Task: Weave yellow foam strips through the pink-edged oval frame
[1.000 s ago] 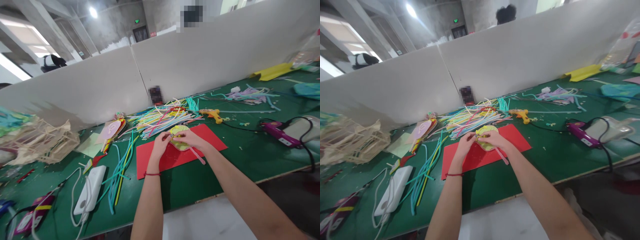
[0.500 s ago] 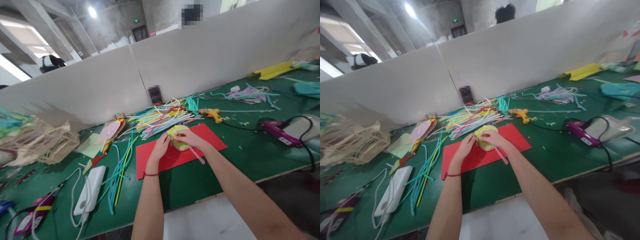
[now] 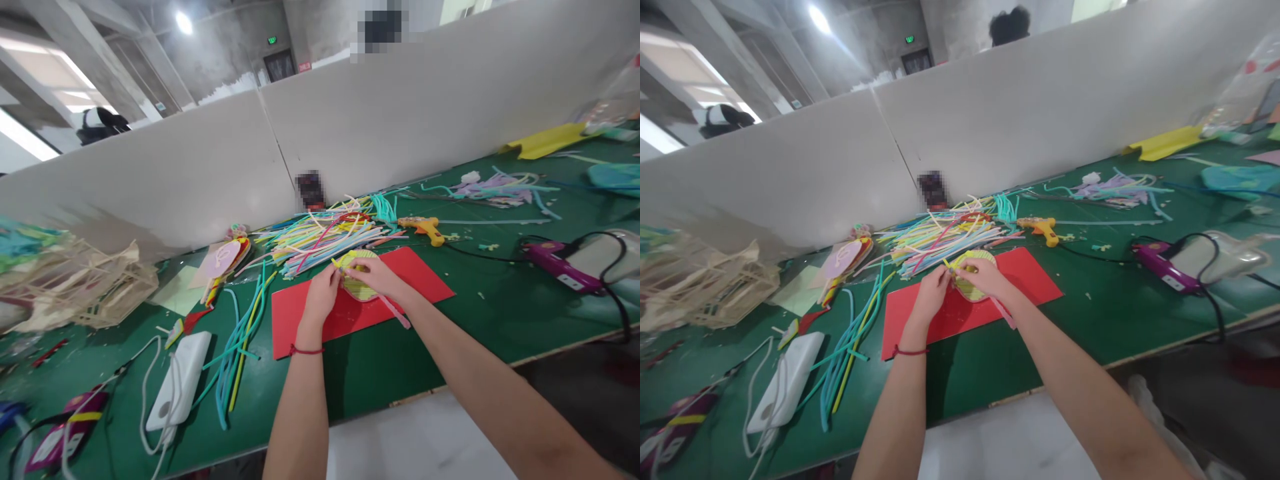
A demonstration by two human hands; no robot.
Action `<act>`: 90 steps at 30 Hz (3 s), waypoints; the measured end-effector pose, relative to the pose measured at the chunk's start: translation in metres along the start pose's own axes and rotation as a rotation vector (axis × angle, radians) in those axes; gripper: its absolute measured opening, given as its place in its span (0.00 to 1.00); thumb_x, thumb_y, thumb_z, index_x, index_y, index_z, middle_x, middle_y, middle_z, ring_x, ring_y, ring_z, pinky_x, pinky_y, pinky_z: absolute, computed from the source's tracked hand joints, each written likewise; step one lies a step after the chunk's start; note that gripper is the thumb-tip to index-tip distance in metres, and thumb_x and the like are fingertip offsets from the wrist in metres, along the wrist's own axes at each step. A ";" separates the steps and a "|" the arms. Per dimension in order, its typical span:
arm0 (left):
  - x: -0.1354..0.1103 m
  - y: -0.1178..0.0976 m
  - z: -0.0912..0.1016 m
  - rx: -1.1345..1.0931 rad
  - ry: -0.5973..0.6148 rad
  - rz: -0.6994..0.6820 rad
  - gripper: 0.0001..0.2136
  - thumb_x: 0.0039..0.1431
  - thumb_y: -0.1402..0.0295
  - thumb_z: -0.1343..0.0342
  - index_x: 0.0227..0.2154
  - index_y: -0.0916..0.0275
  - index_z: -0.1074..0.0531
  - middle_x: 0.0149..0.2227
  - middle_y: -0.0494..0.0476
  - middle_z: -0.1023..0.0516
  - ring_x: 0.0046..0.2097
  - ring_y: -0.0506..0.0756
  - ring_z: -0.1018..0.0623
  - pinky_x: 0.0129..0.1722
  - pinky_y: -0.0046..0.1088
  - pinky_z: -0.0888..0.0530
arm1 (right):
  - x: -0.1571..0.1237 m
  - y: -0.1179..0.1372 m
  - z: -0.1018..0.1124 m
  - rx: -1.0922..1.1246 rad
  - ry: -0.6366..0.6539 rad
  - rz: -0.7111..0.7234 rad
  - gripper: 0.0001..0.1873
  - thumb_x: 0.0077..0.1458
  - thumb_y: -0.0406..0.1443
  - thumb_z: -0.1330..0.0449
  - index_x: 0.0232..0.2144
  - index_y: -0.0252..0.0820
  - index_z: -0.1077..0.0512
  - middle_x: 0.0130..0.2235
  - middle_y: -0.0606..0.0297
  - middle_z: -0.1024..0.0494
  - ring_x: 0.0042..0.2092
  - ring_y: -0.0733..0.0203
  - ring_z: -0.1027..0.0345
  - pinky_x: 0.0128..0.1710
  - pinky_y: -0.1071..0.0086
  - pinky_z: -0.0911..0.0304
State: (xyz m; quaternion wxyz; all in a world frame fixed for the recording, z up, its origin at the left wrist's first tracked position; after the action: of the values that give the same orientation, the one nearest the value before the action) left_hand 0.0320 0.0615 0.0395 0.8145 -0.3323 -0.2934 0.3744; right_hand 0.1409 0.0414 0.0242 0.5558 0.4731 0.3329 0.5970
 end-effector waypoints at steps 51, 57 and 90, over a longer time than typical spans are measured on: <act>-0.001 -0.011 0.003 -0.265 0.008 -0.018 0.09 0.56 0.68 0.54 0.22 0.63 0.38 0.23 0.48 0.36 0.28 0.49 0.35 0.30 0.24 0.37 | 0.000 0.007 0.005 0.254 0.034 -0.022 0.08 0.41 0.39 0.41 0.19 0.39 0.30 0.23 0.67 0.31 0.29 0.63 0.38 0.33 0.68 0.43; -0.001 -0.009 0.008 -0.258 -0.131 -0.017 0.08 0.57 0.69 0.54 0.23 0.62 0.40 0.24 0.48 0.37 0.28 0.49 0.36 0.30 0.24 0.38 | -0.001 0.006 0.004 0.305 -0.031 -0.029 0.08 0.43 0.40 0.41 0.21 0.40 0.31 0.24 0.65 0.30 0.30 0.60 0.35 0.32 0.66 0.40; 0.001 0.006 -0.013 -0.656 0.133 0.090 0.13 0.51 0.57 0.46 0.26 0.63 0.35 0.25 0.50 0.34 0.29 0.49 0.32 0.34 0.26 0.33 | -0.002 0.014 0.001 0.193 0.036 0.060 0.10 0.50 0.41 0.46 0.23 0.41 0.34 0.24 0.68 0.33 0.29 0.64 0.38 0.32 0.69 0.43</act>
State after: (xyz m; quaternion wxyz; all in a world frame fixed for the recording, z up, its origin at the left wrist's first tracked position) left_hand 0.0398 0.0608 0.0275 0.6642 -0.6130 -0.3296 0.2729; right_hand 0.1369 0.0368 0.0374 0.4836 0.5233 0.3844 0.5870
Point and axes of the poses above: each hand's wrist, its own x-axis towards the middle knuckle, its own z-axis out of the back of the hand, y = z × x, the point moved 9 cm from there along x, towards the middle knuckle
